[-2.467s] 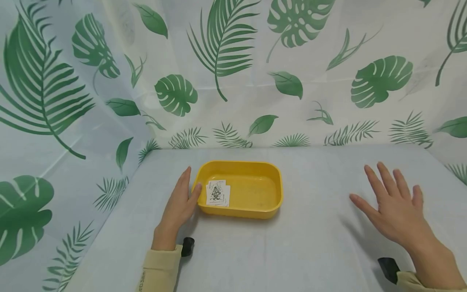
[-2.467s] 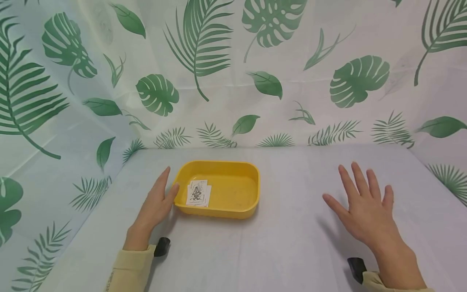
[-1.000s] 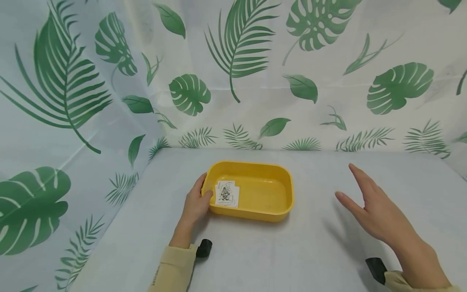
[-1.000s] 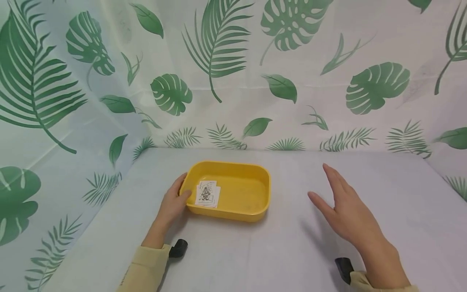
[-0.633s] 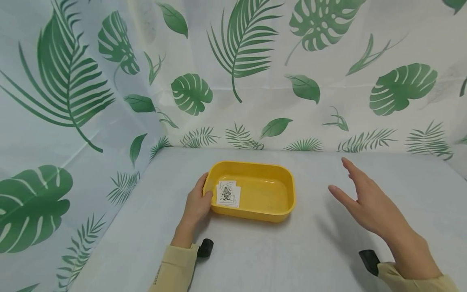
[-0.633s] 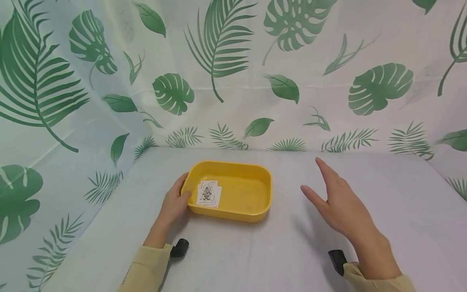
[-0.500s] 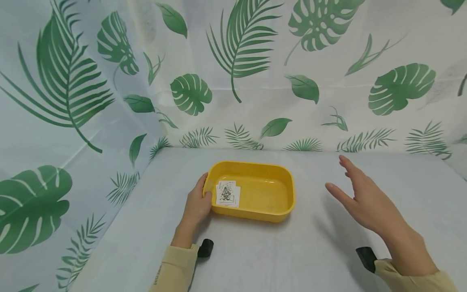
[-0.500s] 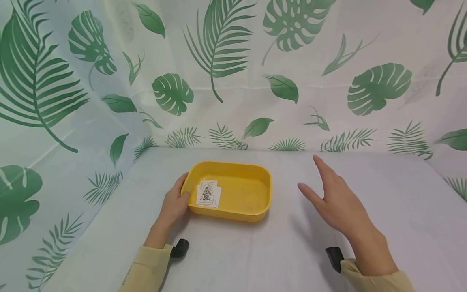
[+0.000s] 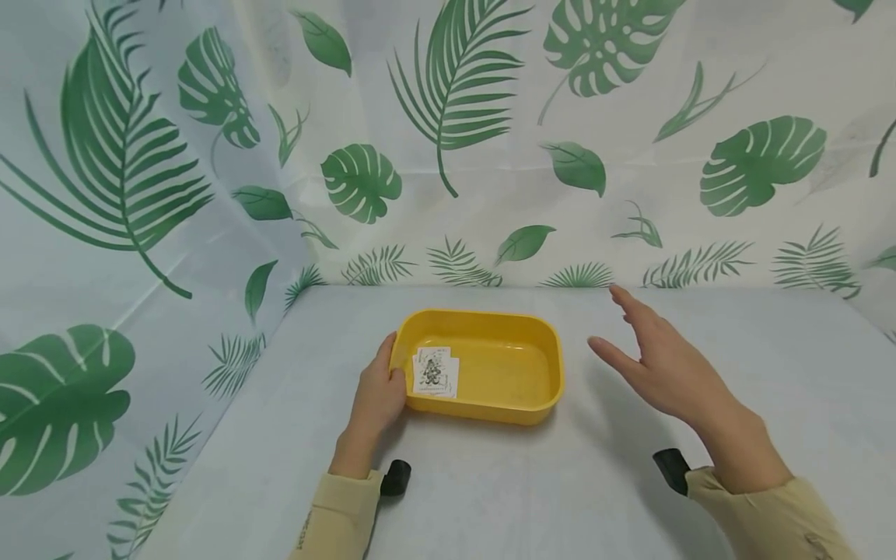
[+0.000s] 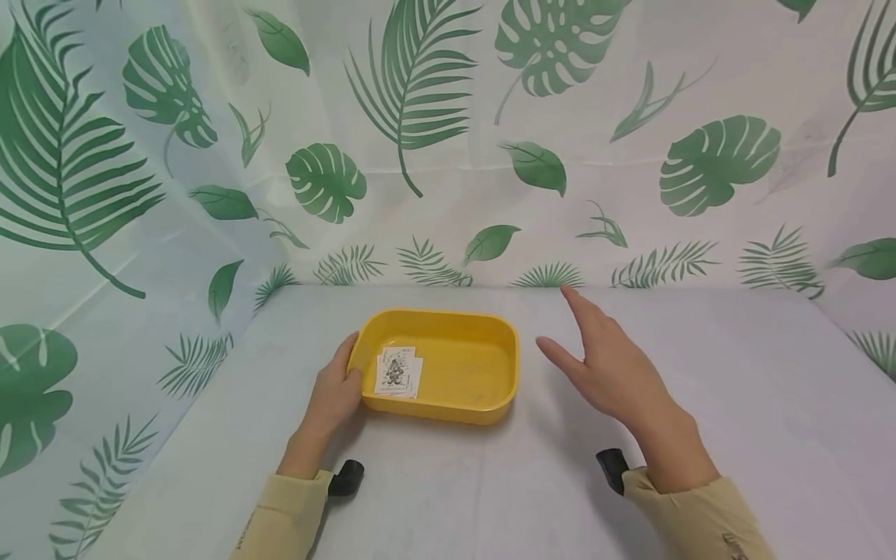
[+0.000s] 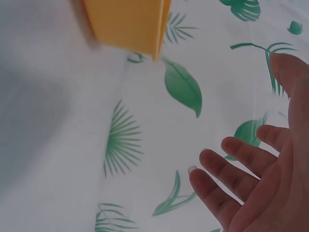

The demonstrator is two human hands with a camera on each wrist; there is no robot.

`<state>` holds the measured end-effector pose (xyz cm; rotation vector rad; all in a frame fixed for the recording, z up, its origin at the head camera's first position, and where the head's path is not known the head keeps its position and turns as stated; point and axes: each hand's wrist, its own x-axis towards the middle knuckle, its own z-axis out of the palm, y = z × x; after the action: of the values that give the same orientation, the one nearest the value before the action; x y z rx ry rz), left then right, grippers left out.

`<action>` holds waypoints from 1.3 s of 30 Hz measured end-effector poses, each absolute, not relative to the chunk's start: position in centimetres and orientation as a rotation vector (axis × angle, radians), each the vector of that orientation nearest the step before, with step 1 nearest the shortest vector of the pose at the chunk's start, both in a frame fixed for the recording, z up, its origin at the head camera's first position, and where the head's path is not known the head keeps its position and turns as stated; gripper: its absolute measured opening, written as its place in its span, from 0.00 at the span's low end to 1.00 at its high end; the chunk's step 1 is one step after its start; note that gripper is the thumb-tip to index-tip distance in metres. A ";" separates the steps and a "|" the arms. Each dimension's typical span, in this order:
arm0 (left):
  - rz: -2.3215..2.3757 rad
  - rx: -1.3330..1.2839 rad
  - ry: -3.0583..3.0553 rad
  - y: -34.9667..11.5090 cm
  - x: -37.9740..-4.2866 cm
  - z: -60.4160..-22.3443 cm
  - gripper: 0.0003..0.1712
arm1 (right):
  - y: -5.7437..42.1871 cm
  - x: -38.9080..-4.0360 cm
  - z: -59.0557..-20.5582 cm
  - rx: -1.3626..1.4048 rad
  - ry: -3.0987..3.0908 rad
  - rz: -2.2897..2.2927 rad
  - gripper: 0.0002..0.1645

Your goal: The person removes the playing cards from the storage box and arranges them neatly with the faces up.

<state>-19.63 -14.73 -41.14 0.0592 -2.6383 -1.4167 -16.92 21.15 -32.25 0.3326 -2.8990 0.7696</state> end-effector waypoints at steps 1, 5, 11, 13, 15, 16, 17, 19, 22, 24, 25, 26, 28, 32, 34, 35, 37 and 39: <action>-1.414 0.060 -2.639 -14.7 -19.6 -41.1 0.36 | 21.0 -17.1 -32.2 0.333 -2.903 0.771 0.56; -1.414 0.064 -2.641 -14.7 -19.7 -41.1 0.37 | 20.3 -17.7 -31.9 0.339 -2.917 0.784 0.56; -1.416 0.041 -2.640 -14.6 -19.6 -41.0 0.37 | 19.5 -18.6 -31.6 0.385 -2.900 0.812 0.54; -1.416 0.041 -2.641 -14.6 -19.6 -40.9 0.37 | 19.0 -19.0 -31.7 0.395 -2.900 0.824 0.54; -1.413 0.042 -2.643 -14.7 -19.6 -40.9 0.37 | 18.5 -19.3 -31.8 0.403 -2.907 0.831 0.54; -1.413 0.045 -2.645 -14.7 -19.6 -40.9 0.37 | 18.2 -19.5 -31.8 0.408 -2.911 0.833 0.54; -1.413 0.048 -2.645 -14.7 -19.6 -40.9 0.37 | 18.0 -19.7 -31.8 0.414 -2.913 0.833 0.53; -1.408 0.047 -2.646 -14.8 -19.6 -40.9 0.37 | 17.5 -20.0 -31.8 0.427 -2.915 0.837 0.53; -1.406 0.051 -2.646 -14.8 -19.6 -41.0 0.37 | 16.9 -20.4 -31.7 0.448 -2.917 0.840 0.52; -1.404 0.048 -2.647 -14.8 -19.6 -41.1 0.37 | 16.6 -20.5 -31.7 0.454 -2.921 0.845 0.52; -1.404 0.047 -2.646 -14.8 -19.7 -41.2 0.37 | 16.5 -20.6 -31.6 0.456 -2.923 0.846 0.52; -1.404 0.053 -2.648 -14.8 -19.7 -41.2 0.37 | 16.4 -20.7 -31.5 0.457 -2.927 0.844 0.52; -1.401 0.057 -2.650 -14.8 -19.7 -41.2 0.37 | 16.3 -20.9 -31.5 0.459 -2.933 0.839 0.53; -1.391 0.054 -2.646 -14.7 -19.6 -41.2 0.36 | 16.0 -21.2 -31.3 0.471 -2.940 0.824 0.53; -1.389 0.048 -2.643 -14.7 -19.5 -41.2 0.36 | 15.8 -21.3 -31.2 0.476 -2.943 0.812 0.53; -1.389 0.043 -2.641 -14.6 -19.5 -41.2 0.36 | 15.7 -21.3 -31.1 0.475 -2.943 0.808 0.53; -1.388 0.039 -2.638 -14.6 -19.5 -41.1 0.36 | 15.4 -21.5 -30.9 0.483 -2.945 0.798 0.53; -1.385 0.035 -2.637 -14.6 -19.6 -41.1 0.36 | 15.0 -21.6 -30.7 0.497 -2.947 0.794 0.52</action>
<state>-19.58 -14.64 -41.13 0.0350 -2.6371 -1.3850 -21.61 15.03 -30.66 0.4965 -2.9466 0.7943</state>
